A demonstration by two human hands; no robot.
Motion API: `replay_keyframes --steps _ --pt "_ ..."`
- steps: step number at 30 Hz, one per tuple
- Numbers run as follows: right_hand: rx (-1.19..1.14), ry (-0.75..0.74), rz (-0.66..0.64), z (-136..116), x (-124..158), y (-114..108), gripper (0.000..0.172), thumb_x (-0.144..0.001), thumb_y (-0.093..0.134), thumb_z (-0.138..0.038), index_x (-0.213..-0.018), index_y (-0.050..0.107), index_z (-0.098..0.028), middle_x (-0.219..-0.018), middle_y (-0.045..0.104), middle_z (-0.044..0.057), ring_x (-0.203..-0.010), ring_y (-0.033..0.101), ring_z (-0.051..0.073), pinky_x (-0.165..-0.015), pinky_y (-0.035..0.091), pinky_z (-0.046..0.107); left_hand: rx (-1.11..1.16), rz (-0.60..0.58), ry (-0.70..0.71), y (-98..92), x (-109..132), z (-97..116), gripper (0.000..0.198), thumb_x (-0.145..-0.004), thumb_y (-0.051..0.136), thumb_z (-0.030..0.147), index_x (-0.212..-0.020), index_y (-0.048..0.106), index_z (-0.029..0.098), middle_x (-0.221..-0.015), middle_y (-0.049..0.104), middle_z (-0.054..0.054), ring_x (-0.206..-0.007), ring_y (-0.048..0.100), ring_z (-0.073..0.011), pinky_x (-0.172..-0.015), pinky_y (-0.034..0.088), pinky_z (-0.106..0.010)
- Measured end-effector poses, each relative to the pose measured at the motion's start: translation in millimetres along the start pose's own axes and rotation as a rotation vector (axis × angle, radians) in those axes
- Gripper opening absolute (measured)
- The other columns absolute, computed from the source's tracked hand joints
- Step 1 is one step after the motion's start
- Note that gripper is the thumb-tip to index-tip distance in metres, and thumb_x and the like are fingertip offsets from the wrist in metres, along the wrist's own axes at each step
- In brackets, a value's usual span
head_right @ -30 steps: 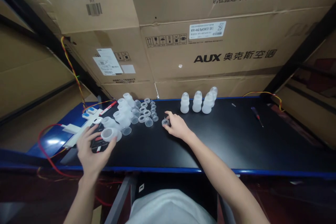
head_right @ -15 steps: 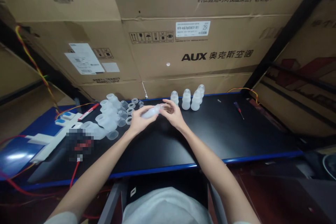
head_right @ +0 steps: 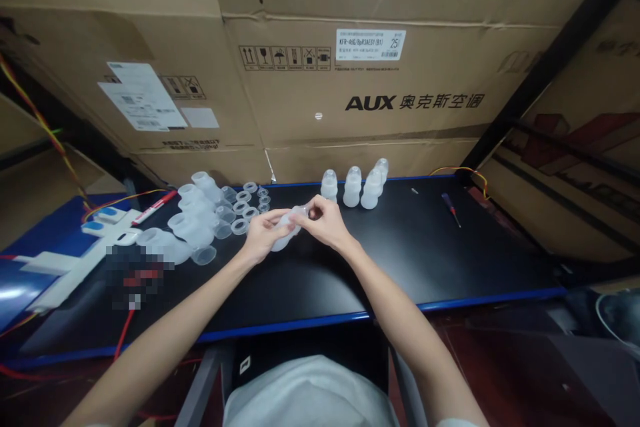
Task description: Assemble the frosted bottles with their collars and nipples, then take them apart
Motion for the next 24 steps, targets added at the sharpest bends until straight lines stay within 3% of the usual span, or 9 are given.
replay_keyframes --steps 2,4,6,8,10,12,16,20,24 --pt "-0.019 -0.014 0.030 -4 0 -7 0.066 -0.098 0.062 -0.075 -0.060 0.051 -0.022 -0.059 0.045 -0.003 -0.058 0.043 0.014 -0.059 0.042 0.030 0.023 0.042 -0.005 -3.1 0 -3 0.065 -0.062 0.101 0.050 -0.113 0.081 0.014 -0.096 0.085 -0.012 -0.076 0.080 -0.0270 -0.069 0.065 -0.037" --pt "-0.073 -0.054 0.055 -12 -1 -15 0.062 -0.099 0.060 -0.076 -0.067 0.055 -0.023 -0.066 0.054 0.000 -0.064 0.051 0.016 -0.065 0.048 0.032 0.067 0.061 -0.036 -4.8 0 -7 0.068 -0.065 0.098 0.053 -0.118 0.080 0.013 -0.095 0.085 -0.012 -0.071 0.079 -0.0255 -0.064 0.064 -0.035" --pt "-0.136 -0.093 0.013 -21 -2 -16 0.051 -0.088 0.076 -0.074 -0.097 0.068 -0.025 -0.095 0.071 0.004 -0.085 0.064 0.021 -0.078 0.055 0.035 0.103 0.010 -0.083 -0.3 1 -10 0.069 -0.066 0.097 0.053 -0.118 0.079 0.012 -0.090 0.083 -0.012 -0.066 0.078 -0.0237 -0.060 0.063 -0.033" --pt "-0.194 -0.089 -0.154 -26 -2 -5 0.066 -0.083 0.085 -0.070 -0.132 0.065 -0.029 -0.123 0.073 0.008 -0.106 0.069 0.025 -0.091 0.058 0.039 0.131 -0.076 -0.130 7.2 4 -12 0.066 -0.066 0.096 0.052 -0.115 0.079 0.011 -0.085 0.082 -0.011 -0.063 0.076 -0.0224 -0.058 0.062 -0.031" --pt "-0.199 -0.063 -0.315 -27 1 8 0.068 -0.089 0.082 -0.064 -0.144 0.063 -0.029 -0.128 0.074 0.010 -0.111 0.069 0.026 -0.095 0.058 0.042 0.148 -0.142 -0.164 12.7 7 -14 0.062 -0.067 0.095 0.051 -0.111 0.079 0.011 -0.082 0.081 -0.010 -0.061 0.075 -0.0219 -0.057 0.062 -0.031" --pt "-0.124 -0.063 -0.351 -25 3 12 0.056 -0.095 0.077 -0.058 -0.139 0.069 -0.026 -0.121 0.075 0.009 -0.105 0.069 0.025 -0.093 0.057 0.041 0.145 -0.168 -0.165 14.4 9 -14 0.058 -0.067 0.094 0.050 -0.108 0.079 0.012 -0.082 0.080 -0.010 -0.061 0.075 -0.0225 -0.057 0.061 -0.031" --pt "0.107 -0.126 -0.214 -22 4 9 0.033 -0.093 0.077 -0.052 -0.106 0.079 -0.022 -0.097 0.071 0.005 -0.084 0.063 0.019 -0.075 0.053 0.033 0.084 -0.184 -0.100 16.5 12 -9 0.057 -0.067 0.095 0.046 -0.111 0.079 0.013 -0.082 0.081 -0.008 -0.064 0.076 -0.0241 -0.061 0.062 -0.034" --pt "0.194 -0.140 -0.084 -19 10 9 0.026 -0.091 0.071 -0.044 -0.080 0.064 -0.022 -0.068 0.059 -0.003 -0.060 0.049 0.013 -0.058 0.040 0.027 0.024 -0.225 -0.044 25.5 18 -3 0.052 -0.068 0.095 0.044 -0.108 0.080 0.015 -0.081 0.082 -0.007 -0.068 0.077 -0.0252 -0.066 0.061 -0.035" --pt "0.240 -0.082 0.051 -19 15 6 0.029 -0.088 0.067 -0.037 -0.069 0.051 -0.023 -0.057 0.049 -0.006 -0.053 0.042 0.011 -0.054 0.034 0.027 -0.058 -0.181 0.034 27.5 24 1 0.050 -0.073 0.093 0.044 -0.112 0.081 0.015 -0.083 0.083 -0.007 -0.072 0.078 -0.0252 -0.070 0.061 -0.035"
Point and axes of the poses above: each hand's wrist, its own x-axis away from the middle knuckle, its own y-axis out of the palm, z = x × y, the point moved 9 cm from there along -x, towards the middle knuckle
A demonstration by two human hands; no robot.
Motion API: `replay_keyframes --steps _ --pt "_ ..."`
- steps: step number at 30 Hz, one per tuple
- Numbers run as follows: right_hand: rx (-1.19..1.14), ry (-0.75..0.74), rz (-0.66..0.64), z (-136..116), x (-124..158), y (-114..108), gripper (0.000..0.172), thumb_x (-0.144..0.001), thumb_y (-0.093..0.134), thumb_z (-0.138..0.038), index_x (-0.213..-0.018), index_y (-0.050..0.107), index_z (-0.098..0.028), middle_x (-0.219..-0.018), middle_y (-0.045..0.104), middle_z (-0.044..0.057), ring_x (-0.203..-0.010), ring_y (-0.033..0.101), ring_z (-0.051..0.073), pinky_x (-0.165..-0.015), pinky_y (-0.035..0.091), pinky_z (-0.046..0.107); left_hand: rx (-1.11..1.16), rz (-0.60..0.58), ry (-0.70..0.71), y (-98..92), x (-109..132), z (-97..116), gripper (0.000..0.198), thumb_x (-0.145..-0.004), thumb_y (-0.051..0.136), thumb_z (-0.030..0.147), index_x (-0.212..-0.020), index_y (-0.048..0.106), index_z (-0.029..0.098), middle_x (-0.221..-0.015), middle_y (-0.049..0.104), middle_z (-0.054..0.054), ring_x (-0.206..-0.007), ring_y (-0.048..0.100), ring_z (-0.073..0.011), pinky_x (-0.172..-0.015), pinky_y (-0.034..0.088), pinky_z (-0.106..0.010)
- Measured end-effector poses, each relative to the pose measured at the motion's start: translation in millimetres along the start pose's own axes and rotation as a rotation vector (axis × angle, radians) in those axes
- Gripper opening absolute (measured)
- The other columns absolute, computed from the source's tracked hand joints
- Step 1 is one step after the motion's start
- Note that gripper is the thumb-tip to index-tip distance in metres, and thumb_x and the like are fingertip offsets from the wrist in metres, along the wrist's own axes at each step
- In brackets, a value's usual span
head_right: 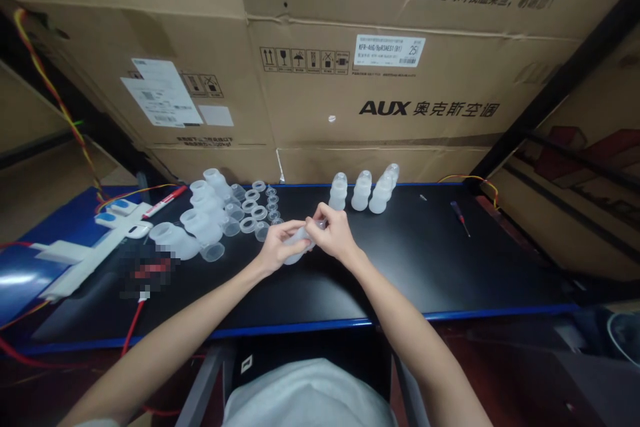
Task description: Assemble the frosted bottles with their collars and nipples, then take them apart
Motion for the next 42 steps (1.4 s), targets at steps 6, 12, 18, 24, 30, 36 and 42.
replay_keyframes --steps 6,12,18,24,30,36,42 --pt "0.009 0.016 0.149 -1 3 -7 0.018 -0.090 0.068 -0.037 -0.079 0.062 -0.023 -0.066 0.061 -0.003 -0.056 0.050 0.013 -0.056 0.042 0.028 -0.387 0.153 0.250 -8.3 4 23 0.049 -0.082 0.086 0.044 -0.125 0.080 0.022 -0.118 0.084 -0.009 -0.102 0.080 -0.0298 -0.092 0.063 -0.041" --pt "0.001 -0.097 0.266 -2 -1 -21 0.037 -0.090 0.078 -0.042 -0.119 0.063 -0.025 -0.084 0.068 0.000 -0.071 0.064 0.019 -0.071 0.058 0.034 -1.002 0.176 0.611 -12.8 13 65 0.034 -0.088 0.080 0.039 -0.119 0.083 0.025 -0.110 0.085 -0.008 -0.101 0.079 -0.0308 -0.092 0.060 -0.044" --pt "0.056 -0.010 0.180 22 -11 -17 0.053 -0.090 0.081 -0.051 -0.132 0.062 -0.025 -0.107 0.076 0.007 -0.089 0.074 0.024 -0.074 0.061 0.036 -1.307 0.329 0.672 -58.7 4 75 0.018 -0.096 0.069 0.032 -0.092 0.084 0.022 -0.077 0.081 -0.004 -0.068 0.074 -0.0215 -0.069 0.052 -0.034" --pt "0.000 0.047 -0.028 47 -10 8 0.068 -0.090 0.083 -0.052 -0.145 0.055 -0.025 -0.123 0.078 0.010 -0.108 0.075 0.027 -0.087 0.061 0.040 -1.393 0.254 0.637 -68.1 -7 54 0.029 -0.102 0.064 0.033 -0.080 0.079 0.022 -0.064 0.074 -0.001 -0.063 0.067 -0.0191 -0.059 0.040 -0.032" --pt "0.028 0.087 -0.197 59 -6 30 0.053 -0.086 0.086 -0.044 -0.129 0.065 -0.022 -0.117 0.079 0.008 -0.107 0.075 0.027 -0.095 0.057 0.043 -1.389 0.238 0.580 -68.6 -13 42 0.026 -0.102 0.065 0.032 -0.082 0.080 0.022 -0.067 0.075 -0.003 -0.069 0.068 -0.0206 -0.061 0.039 -0.033" --pt "0.078 0.043 -0.199 57 -7 30 0.052 -0.086 0.087 -0.050 -0.125 0.072 -0.020 -0.107 0.076 0.006 -0.094 0.070 0.024 -0.087 0.056 0.038 -1.267 0.075 0.528 -64.0 -18 27 0.022 -0.100 0.067 0.031 -0.084 0.081 0.024 -0.071 0.076 -0.002 -0.066 0.069 -0.0181 -0.064 0.040 -0.031" --pt "0.141 0.003 -0.192 53 -7 31 0.051 -0.090 0.085 -0.052 -0.129 0.074 -0.022 -0.106 0.075 0.007 -0.094 0.069 0.024 -0.085 0.055 0.037 -1.031 0.103 0.561 -49.1 -9 28 0.022 -0.101 0.066 0.031 -0.086 0.080 0.023 -0.068 0.071 0.000 -0.062 0.066 -0.0152 -0.063 0.046 -0.030"
Point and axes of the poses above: each hand's wrist, its own x-axis away from the middle knuckle, its own y-axis out of the palm, z = x × y, the point moved 9 cm from there along -x, towards the middle knuckle
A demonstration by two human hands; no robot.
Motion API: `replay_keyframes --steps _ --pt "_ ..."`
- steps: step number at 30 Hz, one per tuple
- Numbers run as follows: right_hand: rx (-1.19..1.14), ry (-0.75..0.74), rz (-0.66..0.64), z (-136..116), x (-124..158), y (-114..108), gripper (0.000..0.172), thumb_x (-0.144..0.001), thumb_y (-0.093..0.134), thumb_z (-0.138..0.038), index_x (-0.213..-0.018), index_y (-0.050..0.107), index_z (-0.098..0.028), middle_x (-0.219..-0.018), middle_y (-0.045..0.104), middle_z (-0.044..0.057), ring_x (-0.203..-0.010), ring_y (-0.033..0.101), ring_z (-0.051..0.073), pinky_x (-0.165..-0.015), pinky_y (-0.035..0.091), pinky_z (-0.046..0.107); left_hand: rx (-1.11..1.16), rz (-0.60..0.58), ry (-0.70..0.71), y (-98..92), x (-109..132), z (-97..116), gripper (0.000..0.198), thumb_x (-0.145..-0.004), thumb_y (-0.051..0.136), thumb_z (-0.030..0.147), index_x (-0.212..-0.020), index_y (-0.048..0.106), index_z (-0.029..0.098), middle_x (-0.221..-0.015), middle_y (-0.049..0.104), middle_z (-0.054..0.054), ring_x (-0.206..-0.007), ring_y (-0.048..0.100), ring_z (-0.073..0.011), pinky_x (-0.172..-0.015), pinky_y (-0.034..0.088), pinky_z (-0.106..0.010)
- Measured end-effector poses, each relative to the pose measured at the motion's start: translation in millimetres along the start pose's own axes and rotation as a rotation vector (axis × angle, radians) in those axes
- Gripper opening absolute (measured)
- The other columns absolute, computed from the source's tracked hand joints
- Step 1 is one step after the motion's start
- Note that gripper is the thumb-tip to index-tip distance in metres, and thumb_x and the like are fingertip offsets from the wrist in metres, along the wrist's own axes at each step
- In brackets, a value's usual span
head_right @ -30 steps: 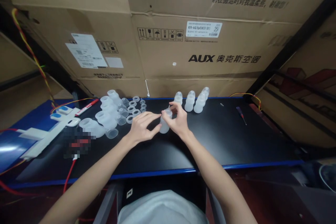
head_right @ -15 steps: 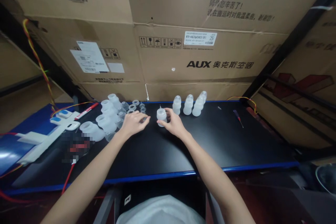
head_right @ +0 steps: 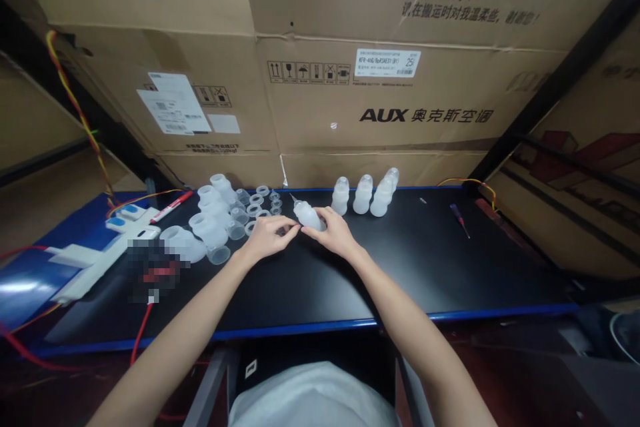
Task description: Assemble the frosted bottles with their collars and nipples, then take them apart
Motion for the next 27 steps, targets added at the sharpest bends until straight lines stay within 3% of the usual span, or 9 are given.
replay_keyframes --steps 5,9,13,15,17,19,23,27 --pt "-0.061 0.014 0.010 5 -1 -2 0.051 -0.092 0.081 -0.051 -0.133 0.071 -0.021 -0.123 0.078 0.010 -0.104 0.073 0.027 -0.090 0.056 0.039 0.232 0.053 -0.011 2.1 1 13 0.017 -0.101 0.070 0.037 -0.103 0.079 0.023 -0.093 0.075 -0.005 -0.079 0.069 -0.0172 -0.074 0.056 -0.031" --pt "-0.080 0.048 0.031 13 -1 -6 0.053 -0.091 0.083 -0.050 -0.134 0.070 -0.022 -0.122 0.079 0.010 -0.105 0.074 0.027 -0.090 0.057 0.039 0.071 -0.039 0.051 -13.1 -3 17 0.029 -0.095 0.077 0.045 -0.116 0.078 0.025 -0.102 0.074 -0.008 -0.098 0.069 -0.0243 -0.090 0.058 -0.042" --pt "-0.089 0.066 0.034 17 -2 -7 0.050 -0.091 0.083 -0.047 -0.133 0.070 -0.022 -0.121 0.079 0.009 -0.105 0.074 0.027 -0.092 0.057 0.040 -0.217 -0.175 0.078 -29.1 -2 8 0.046 -0.074 0.091 0.059 -0.104 0.082 0.027 -0.128 0.069 -0.013 -0.129 0.057 -0.0389 -0.116 0.043 -0.062" --pt "-0.073 0.070 0.037 16 -2 -8 0.050 -0.091 0.083 -0.046 -0.133 0.071 -0.022 -0.120 0.079 0.008 -0.105 0.073 0.027 -0.092 0.057 0.040 -0.257 -0.192 0.070 -32.8 -1 1 0.038 -0.068 0.094 0.056 -0.090 0.082 0.027 -0.137 0.066 -0.013 -0.140 0.049 -0.0441 -0.123 0.032 -0.069" --pt "-0.046 0.069 0.039 15 -1 -9 0.051 -0.091 0.083 -0.047 -0.133 0.070 -0.022 -0.119 0.078 0.009 -0.104 0.073 0.027 -0.093 0.057 0.039 -0.211 -0.179 0.068 -32.3 -1 -3 0.027 -0.072 0.093 0.049 -0.084 0.081 0.028 -0.137 0.068 -0.010 -0.143 0.048 -0.0439 -0.126 0.028 -0.070" --pt "-0.026 0.049 0.029 11 0 -10 0.052 -0.093 0.082 -0.048 -0.136 0.069 -0.023 -0.125 0.076 0.009 -0.109 0.071 0.027 -0.097 0.056 0.039 -0.128 -0.085 0.042 -36.0 -3 -7 0.022 -0.080 0.088 0.046 -0.093 0.082 0.031 -0.130 0.074 -0.008 -0.139 0.055 -0.0397 -0.125 0.033 -0.067" --pt "0.039 0.007 0.020 2 3 -15 0.050 -0.096 0.080 -0.046 -0.139 0.068 -0.024 -0.127 0.072 0.011 -0.115 0.069 0.028 -0.105 0.053 0.044 0.056 0.247 -0.139 -60.6 -5 -20 0.027 -0.093 0.078 0.043 -0.114 0.078 0.027 -0.118 0.080 -0.007 -0.119 0.072 -0.0303 -0.113 0.053 -0.052" --pt "0.054 0.002 -0.020 0 4 -12 0.051 -0.095 0.082 -0.043 -0.142 0.067 -0.027 -0.128 0.069 0.010 -0.114 0.070 0.029 -0.106 0.055 0.047 0.261 0.319 -0.296 -64.2 -2 -36 0.034 -0.094 0.077 0.048 -0.118 0.076 0.023 -0.115 0.082 -0.008 -0.103 0.078 -0.0272 -0.096 0.064 -0.044"
Point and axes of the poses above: each hand's wrist, its own x-axis away from the middle knuckle, its own y-axis out of the palm, z = x × y, the point moved 9 cm from there along -x, towards the middle knuckle
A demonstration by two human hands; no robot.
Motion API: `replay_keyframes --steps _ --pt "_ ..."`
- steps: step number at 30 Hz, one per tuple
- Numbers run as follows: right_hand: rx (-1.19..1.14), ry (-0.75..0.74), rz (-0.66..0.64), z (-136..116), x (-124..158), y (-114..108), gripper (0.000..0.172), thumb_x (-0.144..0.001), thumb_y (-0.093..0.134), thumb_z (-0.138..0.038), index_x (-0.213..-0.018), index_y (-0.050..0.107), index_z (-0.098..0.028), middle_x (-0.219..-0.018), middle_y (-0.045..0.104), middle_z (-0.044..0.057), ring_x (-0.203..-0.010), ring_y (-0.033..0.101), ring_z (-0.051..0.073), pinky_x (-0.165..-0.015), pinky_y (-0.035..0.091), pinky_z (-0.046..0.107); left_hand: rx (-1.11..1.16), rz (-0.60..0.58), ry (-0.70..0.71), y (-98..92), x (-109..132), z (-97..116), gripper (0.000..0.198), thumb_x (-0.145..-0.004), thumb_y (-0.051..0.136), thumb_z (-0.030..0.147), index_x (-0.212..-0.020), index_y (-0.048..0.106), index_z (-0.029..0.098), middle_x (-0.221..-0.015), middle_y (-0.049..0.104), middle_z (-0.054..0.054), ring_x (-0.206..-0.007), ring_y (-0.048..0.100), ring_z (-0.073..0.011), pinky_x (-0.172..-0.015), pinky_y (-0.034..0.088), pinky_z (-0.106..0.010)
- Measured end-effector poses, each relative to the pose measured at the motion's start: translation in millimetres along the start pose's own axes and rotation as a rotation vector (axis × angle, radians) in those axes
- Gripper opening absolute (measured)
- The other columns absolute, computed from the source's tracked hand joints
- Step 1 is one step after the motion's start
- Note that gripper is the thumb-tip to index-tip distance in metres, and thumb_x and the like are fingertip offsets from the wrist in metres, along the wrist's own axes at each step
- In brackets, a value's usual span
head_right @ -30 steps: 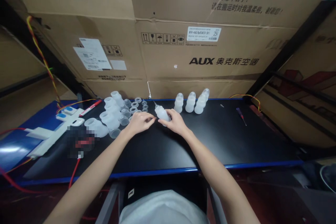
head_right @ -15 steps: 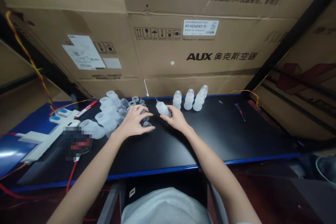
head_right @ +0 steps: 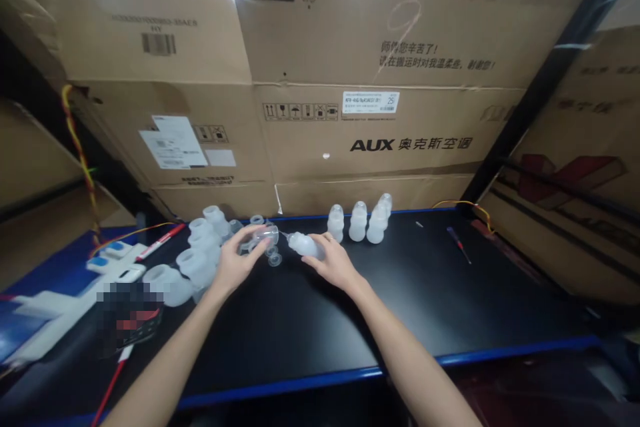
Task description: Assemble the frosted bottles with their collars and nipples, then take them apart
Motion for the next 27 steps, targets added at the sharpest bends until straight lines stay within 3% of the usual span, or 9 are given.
replay_keyframes --steps 8,12,16,23,27 --pt "0.108 -0.155 -0.001 -30 6 5 0.055 -0.097 0.080 -0.045 -0.147 0.064 -0.031 -0.128 0.066 0.010 -0.116 0.069 0.030 -0.104 0.058 0.047 0.214 -0.237 -0.034 26.0 9 4 0.038 -0.092 0.080 0.047 -0.119 0.079 0.021 -0.120 0.082 -0.011 -0.100 0.080 -0.0271 -0.085 0.068 -0.039" --pt "0.198 -0.290 0.083 -45 11 -4 0.055 -0.100 0.073 -0.048 -0.150 0.063 -0.026 -0.123 0.067 0.014 -0.110 0.067 0.032 -0.099 0.058 0.048 0.366 -0.256 -0.121 37.3 16 -5 0.049 -0.089 0.083 0.049 -0.127 0.076 0.019 -0.118 0.082 -0.013 -0.098 0.081 -0.0287 -0.078 0.069 -0.038" --pt "0.216 -0.347 0.064 -53 15 -5 0.055 -0.103 0.068 -0.052 -0.150 0.063 -0.024 -0.119 0.068 0.015 -0.102 0.067 0.031 -0.092 0.059 0.046 0.407 -0.263 -0.142 41.6 20 -9 0.049 -0.088 0.084 0.051 -0.122 0.078 0.017 -0.112 0.083 -0.014 -0.094 0.082 -0.0287 -0.077 0.068 -0.037" --pt "-0.115 -0.224 -0.002 -45 11 -4 0.059 -0.093 0.080 -0.059 -0.140 0.074 -0.023 -0.111 0.066 0.009 -0.095 0.067 0.025 -0.091 0.058 0.040 0.427 -0.313 -0.164 43.4 21 -10 0.047 -0.089 0.084 0.052 -0.121 0.080 0.017 -0.102 0.083 -0.012 -0.082 0.079 -0.0245 -0.070 0.065 -0.034" --pt "-0.272 -0.073 -0.074 -27 4 4 0.063 -0.088 0.083 -0.062 -0.136 0.077 -0.022 -0.103 0.066 0.005 -0.088 0.065 0.022 -0.085 0.056 0.037 0.446 -0.318 -0.144 47.2 20 -6 0.051 -0.091 0.081 0.054 -0.127 0.075 0.018 -0.115 0.082 -0.015 -0.097 0.080 -0.0280 -0.080 0.067 -0.038"
Point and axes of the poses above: each hand's wrist, its own x-axis away from the middle knuckle, its own y-axis out of the palm, z = x × y, the point moved 9 cm from there along -x, towards the middle knuckle
